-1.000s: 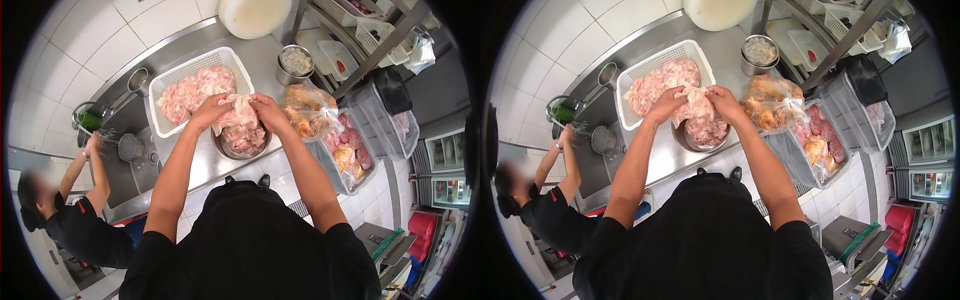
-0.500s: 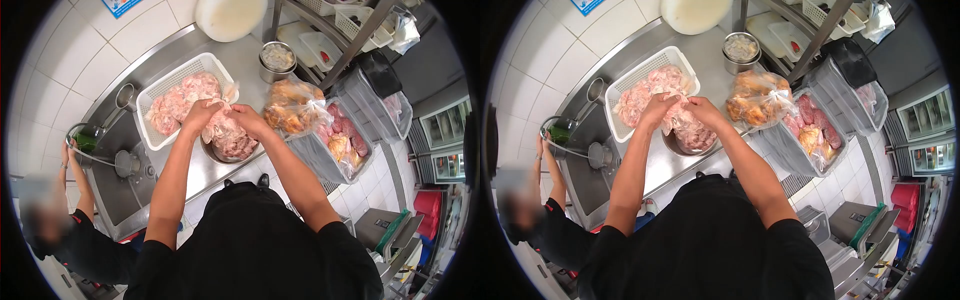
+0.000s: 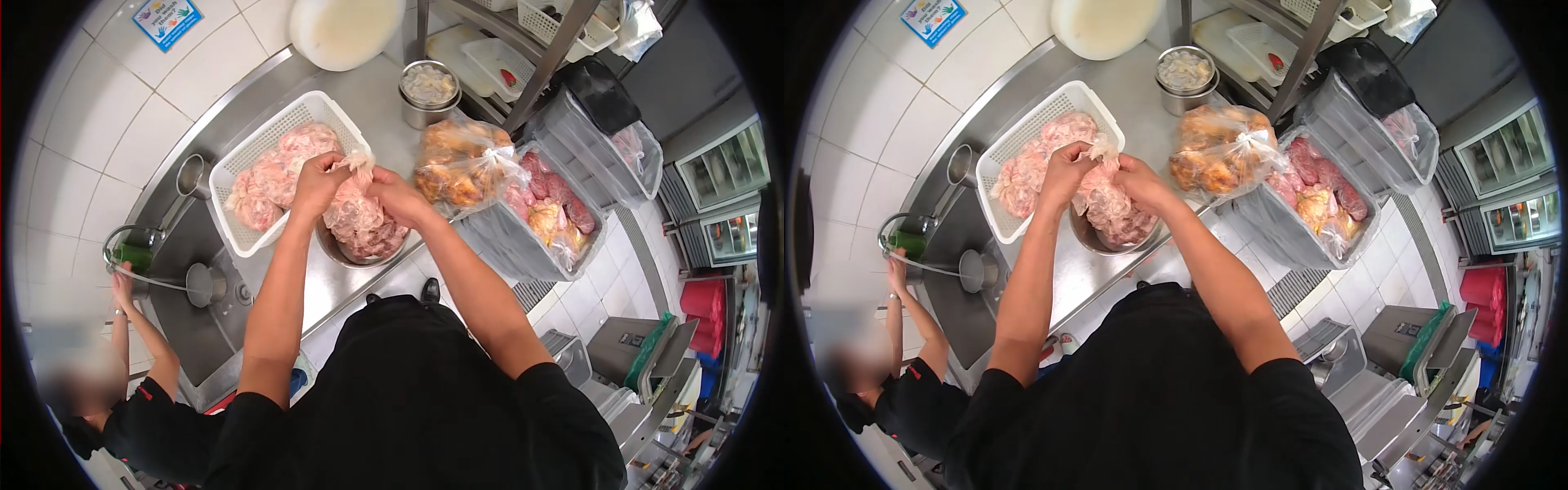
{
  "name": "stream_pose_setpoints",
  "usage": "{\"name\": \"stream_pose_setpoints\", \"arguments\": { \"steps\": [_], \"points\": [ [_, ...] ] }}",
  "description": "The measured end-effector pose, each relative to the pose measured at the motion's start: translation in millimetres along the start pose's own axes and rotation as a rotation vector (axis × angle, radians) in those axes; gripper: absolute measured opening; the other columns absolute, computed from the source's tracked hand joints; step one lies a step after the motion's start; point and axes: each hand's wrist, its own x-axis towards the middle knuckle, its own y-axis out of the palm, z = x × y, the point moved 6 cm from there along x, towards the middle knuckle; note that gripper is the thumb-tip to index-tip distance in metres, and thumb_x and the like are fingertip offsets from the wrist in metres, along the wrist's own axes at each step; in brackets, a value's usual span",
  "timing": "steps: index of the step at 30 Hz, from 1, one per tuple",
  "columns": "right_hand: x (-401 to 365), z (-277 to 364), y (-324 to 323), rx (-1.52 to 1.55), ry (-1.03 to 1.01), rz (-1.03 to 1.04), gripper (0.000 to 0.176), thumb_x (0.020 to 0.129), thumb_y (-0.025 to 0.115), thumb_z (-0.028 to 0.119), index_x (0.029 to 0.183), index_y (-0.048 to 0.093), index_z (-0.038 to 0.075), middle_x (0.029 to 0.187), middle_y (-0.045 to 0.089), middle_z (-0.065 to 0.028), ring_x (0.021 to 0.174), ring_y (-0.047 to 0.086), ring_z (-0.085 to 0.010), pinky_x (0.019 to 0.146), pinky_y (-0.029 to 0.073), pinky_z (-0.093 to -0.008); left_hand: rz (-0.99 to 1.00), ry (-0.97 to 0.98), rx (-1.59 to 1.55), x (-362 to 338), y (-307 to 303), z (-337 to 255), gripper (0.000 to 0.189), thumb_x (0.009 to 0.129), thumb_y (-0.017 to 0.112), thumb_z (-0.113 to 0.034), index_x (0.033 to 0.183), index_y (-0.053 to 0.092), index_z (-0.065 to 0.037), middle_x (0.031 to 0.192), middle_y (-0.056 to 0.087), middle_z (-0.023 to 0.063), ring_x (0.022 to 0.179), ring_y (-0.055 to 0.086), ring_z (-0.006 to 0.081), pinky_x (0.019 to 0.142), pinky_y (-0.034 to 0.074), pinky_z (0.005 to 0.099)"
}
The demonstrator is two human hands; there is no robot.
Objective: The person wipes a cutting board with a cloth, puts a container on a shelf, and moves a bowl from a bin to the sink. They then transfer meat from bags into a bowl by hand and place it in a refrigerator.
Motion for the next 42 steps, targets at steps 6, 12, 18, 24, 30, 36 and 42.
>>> {"name": "stream_pose_setpoints", "arguments": {
  "steps": [6, 12, 18, 24, 30, 36, 42],
  "points": [
    [3, 12, -19, -0.496, 0.035, -0.087, 0.032, 0.086, 0.058, 0.008, 0.118, 0.053, 0.003, 0.090, 0.063, -0.0030, 0.070, 0.059, -0.0089, 0.058, 0.048, -0.0217, -0.064, 0.035, 0.049, -10, -15, -15, 0.010, 0.080, 0.064, -0.006, 0.087, 0.068, 0.000, 0.075, 0.064, 0.0016, 0.068, 0.054, 0.0074, 0.063, 0.044, 0.0235],
    [15, 3, -10, -0.302, 0.051, 0.046, 0.029, 0.088, 0.053, 0.006, 0.117, 0.052, 0.003, 0.094, 0.062, -0.0031, 0.079, 0.059, -0.0092, 0.067, 0.048, -0.0237, -0.172, 0.142, 0.294, -15, -28, -6, 0.015, 0.080, 0.062, -0.006, 0.093, 0.067, 0.000, 0.075, 0.065, 0.0057, 0.067, 0.055, 0.0087, 0.062, 0.044, 0.0247],
    [14, 4, -2, -0.493, 0.031, 0.143, 0.031, 0.092, 0.049, 0.010, 0.121, 0.051, 0.001, 0.103, 0.062, -0.0044, 0.091, 0.057, -0.0102, 0.079, 0.046, -0.0251, -0.253, 0.143, 0.218, -18, -35, -8, 0.014, 0.081, 0.062, -0.007, 0.092, 0.067, 0.000, 0.077, 0.065, 0.0048, 0.070, 0.057, 0.0105, 0.065, 0.045, 0.0252],
    [15, -3, -15, -0.752, -0.017, 0.168, 0.035, 0.096, 0.047, 0.020, 0.126, 0.049, 0.002, 0.109, 0.061, -0.0043, 0.099, 0.055, -0.0117, 0.089, 0.043, -0.0268, -0.260, 0.185, 0.159, -17, -34, -6, 0.013, 0.082, 0.062, -0.007, 0.092, 0.067, -0.001, 0.079, 0.066, 0.0043, 0.074, 0.057, 0.0096, 0.069, 0.045, 0.0241],
    [-7, 12, 10, -0.262, -0.008, 0.040, 0.039, 0.093, 0.054, 0.017, 0.129, 0.047, 0.005, 0.117, 0.057, -0.0042, 0.106, 0.055, -0.0123, 0.085, 0.049, -0.0278, -0.099, -0.012, 0.156, -17, -18, -3, 0.018, 0.085, 0.057, -0.007, 0.098, 0.065, 0.003, 0.084, 0.067, 0.0076, 0.079, 0.059, 0.0136, 0.073, 0.046, 0.0267],
    [16, -13, -5, 0.181, -0.446, -0.086, 0.035, 0.084, 0.057, 0.000, 0.119, 0.054, 0.002, 0.108, 0.062, -0.0034, 0.094, 0.059, -0.0110, 0.078, 0.051, -0.0271, -0.124, 0.160, 0.194, -28, -16, -22, 0.039, 0.092, 0.051, -0.014, 0.128, 0.050, 0.001, 0.124, 0.056, 0.0140, 0.114, 0.053, 0.0227, 0.098, 0.042, 0.0338],
    [-90, 69, -49, 0.192, -0.692, -0.308, 0.021, 0.087, 0.054, 0.001, 0.108, 0.057, 0.007, 0.100, 0.064, -0.0032, 0.091, 0.061, -0.0113, 0.077, 0.052, -0.0272, -0.208, 0.085, -0.129, -25, -41, -31, 0.041, 0.097, 0.048, -0.028, 0.128, 0.048, 0.000, 0.125, 0.053, 0.0139, 0.112, 0.054, 0.0258, 0.097, 0.043, 0.0367]
  ]
}}
